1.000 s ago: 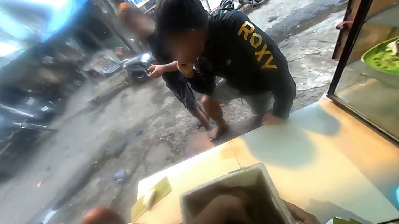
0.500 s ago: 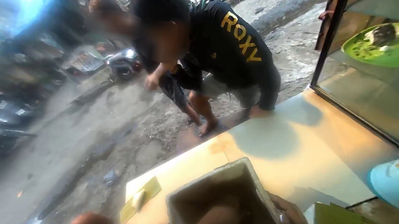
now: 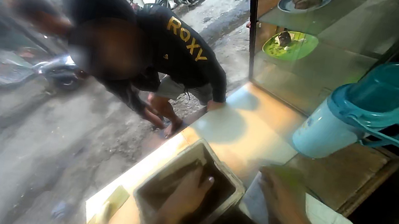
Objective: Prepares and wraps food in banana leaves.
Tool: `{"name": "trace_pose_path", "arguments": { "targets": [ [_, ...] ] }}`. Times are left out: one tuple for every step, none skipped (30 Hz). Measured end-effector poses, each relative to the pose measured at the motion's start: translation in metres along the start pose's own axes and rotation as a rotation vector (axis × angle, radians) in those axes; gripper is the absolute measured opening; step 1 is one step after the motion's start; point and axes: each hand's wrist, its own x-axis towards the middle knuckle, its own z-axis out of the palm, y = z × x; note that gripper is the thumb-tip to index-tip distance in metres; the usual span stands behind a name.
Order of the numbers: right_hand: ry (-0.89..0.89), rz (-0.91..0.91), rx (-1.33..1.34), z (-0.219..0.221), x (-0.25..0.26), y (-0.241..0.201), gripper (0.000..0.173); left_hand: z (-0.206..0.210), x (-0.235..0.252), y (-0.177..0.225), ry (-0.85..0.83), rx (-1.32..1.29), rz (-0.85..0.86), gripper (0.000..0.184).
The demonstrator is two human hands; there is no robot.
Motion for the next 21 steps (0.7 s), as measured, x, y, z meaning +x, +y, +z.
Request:
{"name": "trace_pose_path", "arguments": {
  "targets": [
    [-0.048,0.103,-0.132,-0.012,-0.008,0.011,0.047,-0.005,-0.019,0.005,0.073,-0.064,0.077,0.07],
    [-0.103,0.201,-0.242,-0.022,-0.016,0.021,0.052,-0.008,-0.039,0.007,0.166,-0.121,0.164,0.068],
    [-0.129,0.281,-0.319,-0.026,-0.027,0.032,0.059,-0.008,-0.06,0.007,0.275,-0.17,0.256,0.065],
    [-0.136,0.339,-0.369,-0.026,-0.039,0.041,0.069,-0.008,-0.081,0.007,0.388,-0.222,0.345,0.063],
    [-0.136,0.379,-0.411,-0.024,-0.051,0.047,0.079,-0.008,-0.102,0.006,0.473,-0.282,0.427,0.062],
    [-0.125,0.404,-0.443,-0.019,-0.064,0.051,0.089,-0.009,-0.125,0.006,0.529,-0.332,0.499,0.062],
    [-0.102,0.41,-0.465,-0.012,-0.075,0.053,0.098,-0.012,-0.147,0.004,0.56,-0.364,0.568,0.062],
    [-0.073,0.414,-0.476,-0.005,-0.085,0.054,0.106,-0.016,-0.166,0.001,0.588,-0.382,0.624,0.061],
    [-0.036,0.415,-0.478,0.001,-0.092,0.055,0.11,-0.019,-0.183,-0.003,0.622,-0.399,0.663,0.061],
    [0.0,0.411,-0.474,0.007,-0.097,0.056,0.111,-0.021,-0.198,-0.007,0.661,-0.424,0.687,0.058],
    [0.034,0.399,-0.47,0.012,-0.099,0.057,0.11,-0.024,-0.212,-0.012,0.702,-0.449,0.705,0.056],
    [0.054,0.392,-0.466,0.016,-0.101,0.056,0.108,-0.026,-0.224,-0.017,0.738,-0.469,0.722,0.055],
    [0.063,0.385,-0.47,0.019,-0.104,0.054,0.105,-0.028,-0.236,-0.023,0.771,-0.483,0.735,0.055],
    [0.078,0.373,-0.481,0.021,-0.106,0.052,0.102,-0.03,-0.247,-0.028,0.8,-0.499,0.745,0.055],
    [0.083,0.365,-0.502,0.023,-0.107,0.049,0.099,-0.031,-0.259,-0.033,0.82,-0.508,0.753,0.057],
    [0.084,0.361,-0.526,0.024,-0.108,0.046,0.098,-0.033,-0.269,-0.037,0.838,-0.505,0.765,0.059],
    [0.097,0.351,-0.539,0.026,-0.109,0.043,0.097,-0.034,-0.279,-0.042,0.856,-0.501,0.781,0.06],
    [0.119,0.337,-0.549,0.028,-0.11,0.043,0.098,-0.035,-0.288,-0.047,0.878,-0.504,0.792,0.061],
    [0.146,0.319,-0.553,0.031,-0.111,0.043,0.099,-0.034,-0.296,-0.05,0.901,-0.51,0.79,0.061],
    [0.176,0.299,-0.542,0.032,-0.114,0.043,0.1,-0.033,-0.302,-0.054,0.921,-0.513,0.785,0.06],
    [0.203,0.275,-0.502,0.032,-0.117,0.042,0.1,-0.032,-0.307,-0.058,0.946,-0.517,0.78,0.056]
  ]
}}
